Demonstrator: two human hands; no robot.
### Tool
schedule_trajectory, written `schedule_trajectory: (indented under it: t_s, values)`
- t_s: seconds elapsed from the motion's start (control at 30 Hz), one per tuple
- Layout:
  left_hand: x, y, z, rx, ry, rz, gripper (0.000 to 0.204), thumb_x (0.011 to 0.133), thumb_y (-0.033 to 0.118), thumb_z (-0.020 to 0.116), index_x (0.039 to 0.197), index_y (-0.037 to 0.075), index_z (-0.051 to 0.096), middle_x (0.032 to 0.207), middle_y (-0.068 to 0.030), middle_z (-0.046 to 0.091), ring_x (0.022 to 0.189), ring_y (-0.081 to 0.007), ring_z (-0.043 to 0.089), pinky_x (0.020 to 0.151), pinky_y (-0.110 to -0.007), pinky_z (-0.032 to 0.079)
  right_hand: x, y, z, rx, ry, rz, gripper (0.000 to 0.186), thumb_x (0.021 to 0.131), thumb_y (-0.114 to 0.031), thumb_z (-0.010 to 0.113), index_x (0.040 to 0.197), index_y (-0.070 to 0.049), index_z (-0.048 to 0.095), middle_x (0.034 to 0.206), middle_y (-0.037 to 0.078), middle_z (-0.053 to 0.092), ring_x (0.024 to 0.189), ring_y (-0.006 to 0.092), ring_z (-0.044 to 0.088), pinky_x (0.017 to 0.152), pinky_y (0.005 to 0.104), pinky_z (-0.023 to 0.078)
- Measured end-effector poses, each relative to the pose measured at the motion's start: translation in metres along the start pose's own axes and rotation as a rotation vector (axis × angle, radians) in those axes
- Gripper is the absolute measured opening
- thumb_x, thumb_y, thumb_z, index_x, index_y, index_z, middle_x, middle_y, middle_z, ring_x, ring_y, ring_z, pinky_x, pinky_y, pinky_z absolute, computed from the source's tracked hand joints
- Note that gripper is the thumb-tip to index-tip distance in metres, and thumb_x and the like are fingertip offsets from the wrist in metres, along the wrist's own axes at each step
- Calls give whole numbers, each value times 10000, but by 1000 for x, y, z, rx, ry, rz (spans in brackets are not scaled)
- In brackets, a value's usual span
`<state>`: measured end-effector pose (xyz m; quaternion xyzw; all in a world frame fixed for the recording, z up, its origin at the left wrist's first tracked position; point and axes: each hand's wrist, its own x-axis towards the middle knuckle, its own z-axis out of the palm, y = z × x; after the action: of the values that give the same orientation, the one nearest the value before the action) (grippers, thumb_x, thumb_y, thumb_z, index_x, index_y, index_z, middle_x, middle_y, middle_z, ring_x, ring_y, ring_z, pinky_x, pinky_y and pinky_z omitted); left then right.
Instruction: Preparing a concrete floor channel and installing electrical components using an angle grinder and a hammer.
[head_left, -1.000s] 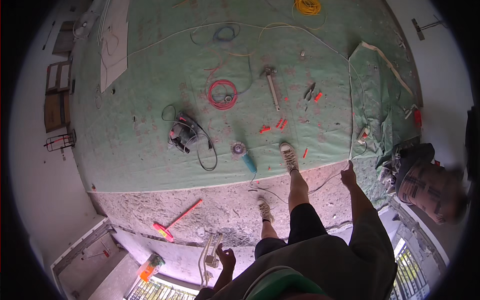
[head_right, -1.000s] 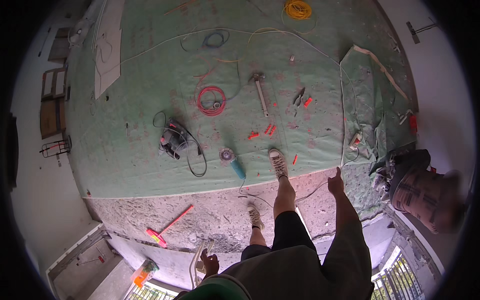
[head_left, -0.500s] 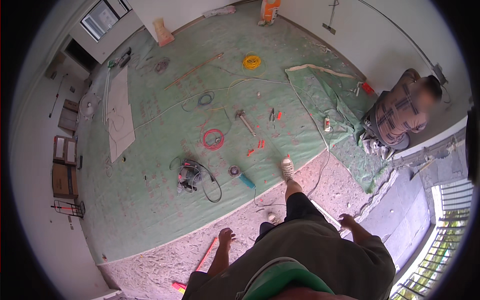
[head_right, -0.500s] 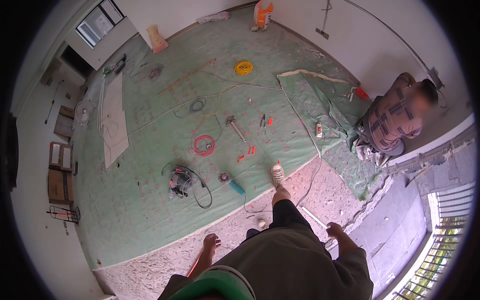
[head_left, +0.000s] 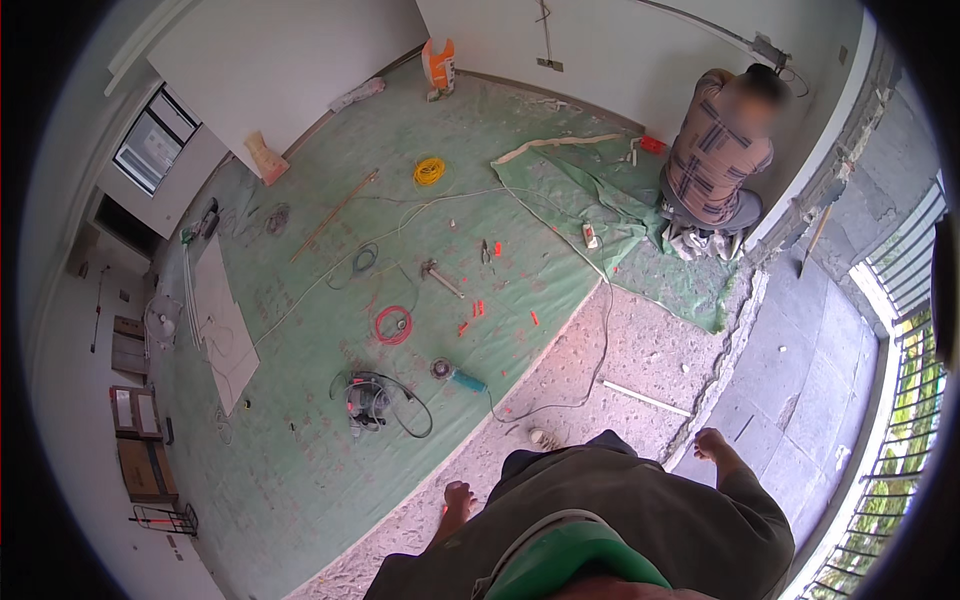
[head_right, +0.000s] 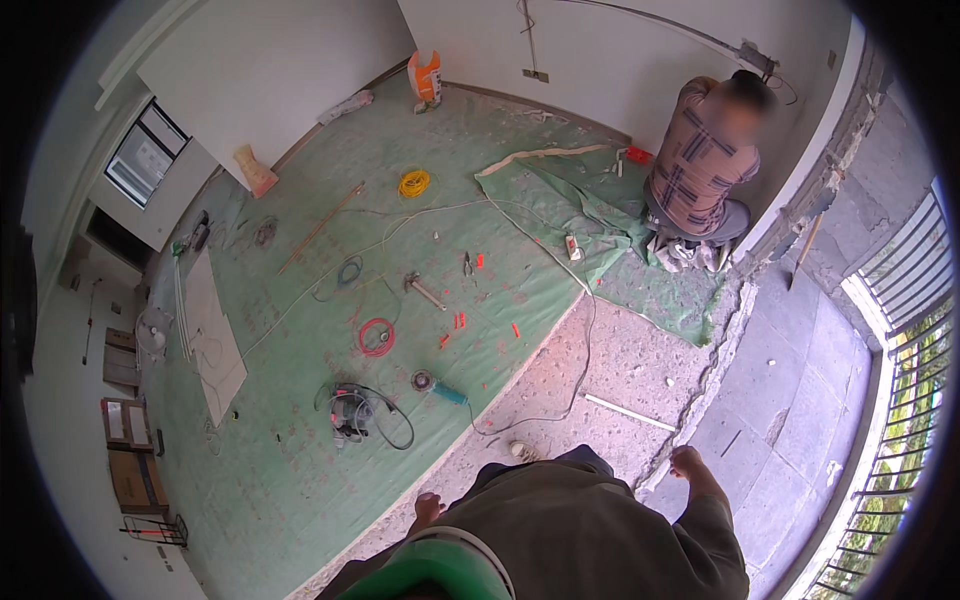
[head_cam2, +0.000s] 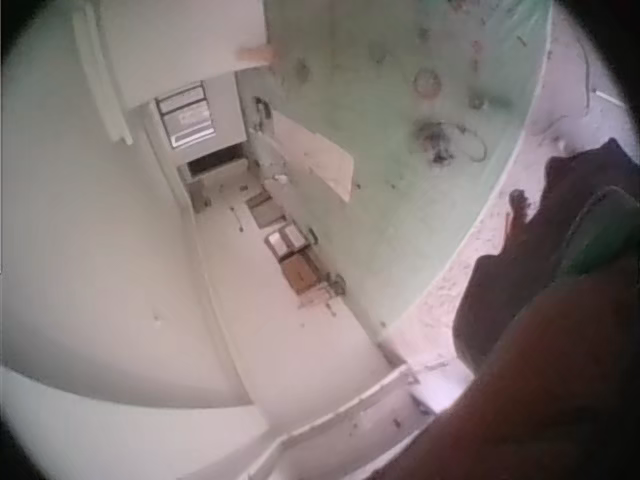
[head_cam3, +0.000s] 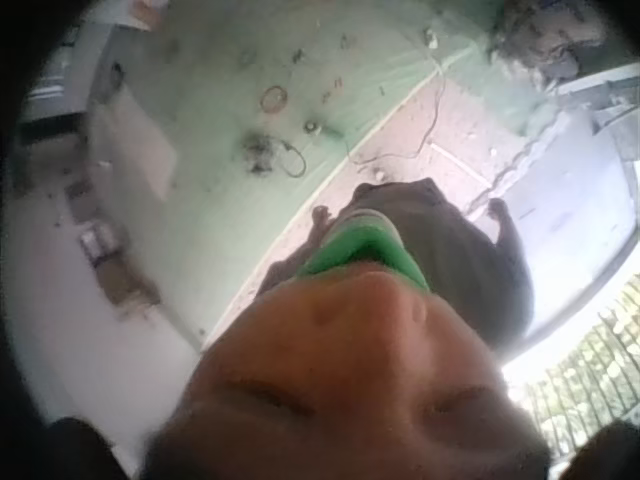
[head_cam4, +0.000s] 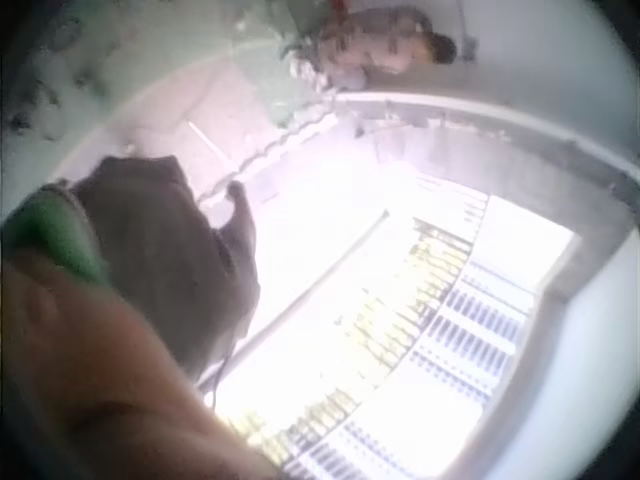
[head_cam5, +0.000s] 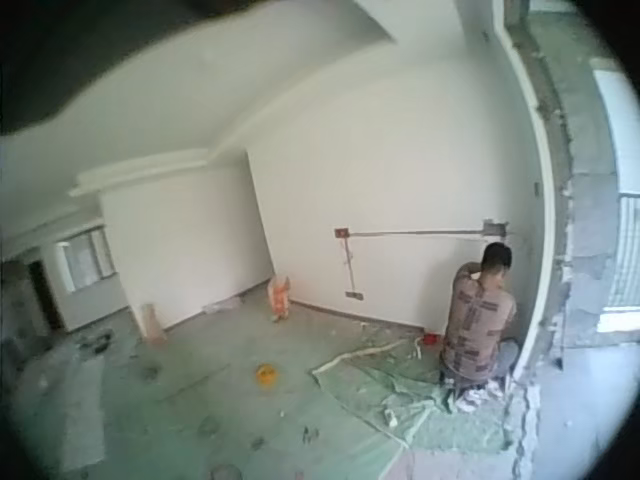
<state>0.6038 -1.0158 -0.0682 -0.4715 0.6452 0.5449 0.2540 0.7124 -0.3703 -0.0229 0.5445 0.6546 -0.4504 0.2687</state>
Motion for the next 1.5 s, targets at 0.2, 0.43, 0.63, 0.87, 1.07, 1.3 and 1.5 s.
schedule_trajectory:
  t_s: [0.2,0.43,0.63,0.87,1.07,1.3,1.5]
  values:
    - [-43,17,27,479,-258,134,292,812,170,592,1080,64,541,940,-91,582,772,-214,595,652,-418,533,-29,39,-27,321,-5,-264,312,856,-5,392,1110,-55,566,763,121,614,545,183,600,458,292,465]
    - [-81,10,66,311,-225,255,200,837,141,536,1021,67,555,930,-80,555,801,-243,607,686,-422,523,-29,234,-8,-332,-218,-73,286,675,-136,696,961,-142,688,1093,32,628,1025,189,579,898,292,454]
    - [-61,-37,96,862,-483,457,172,827,146,566,969,51,586,924,-107,601,827,-238,617,690,-385,531,-66,325,-10,-123,129,-120,295,711,-9,591,983,-98,660,756,108,664,645,193,659,610,327,526]
    - [-93,30,182,1470,-600,618,234,825,132,553,1040,40,552,939,-110,591,822,-234,610,652,-373,524,-129,271,-47,1152,-26,49,388,825,-32,495,1204,-106,535,818,98,636,663,206,621,584,343,507]
    - [-123,88,329,1791,-778,684,292,824,119,542,1102,30,523,952,-112,583,817,-231,605,621,-363,518,-158,208,-92,1741,-30,-426,473,863,-107,505,1322,-117,389,966,69,598,856,194,601,730,343,499]
    - [-180,89,547,1751,-878,569,363,823,105,529,1174,19,489,967,-114,574,812,-227,598,583,-352,511,-181,301,-67,2244,413,116,361,849,-114,513,1209,-93,488,1002,81,567,876,196,568,711,329,504]
    - [-234,64,711,1580,-1056,515,428,796,77,562,1199,9,435,986,-129,551,762,-249,599,600,-351,525,-209,352,66,2193,914,636,309,838,-110,475,1146,-97,508,923,88,572,844,204,568,681,318,505]
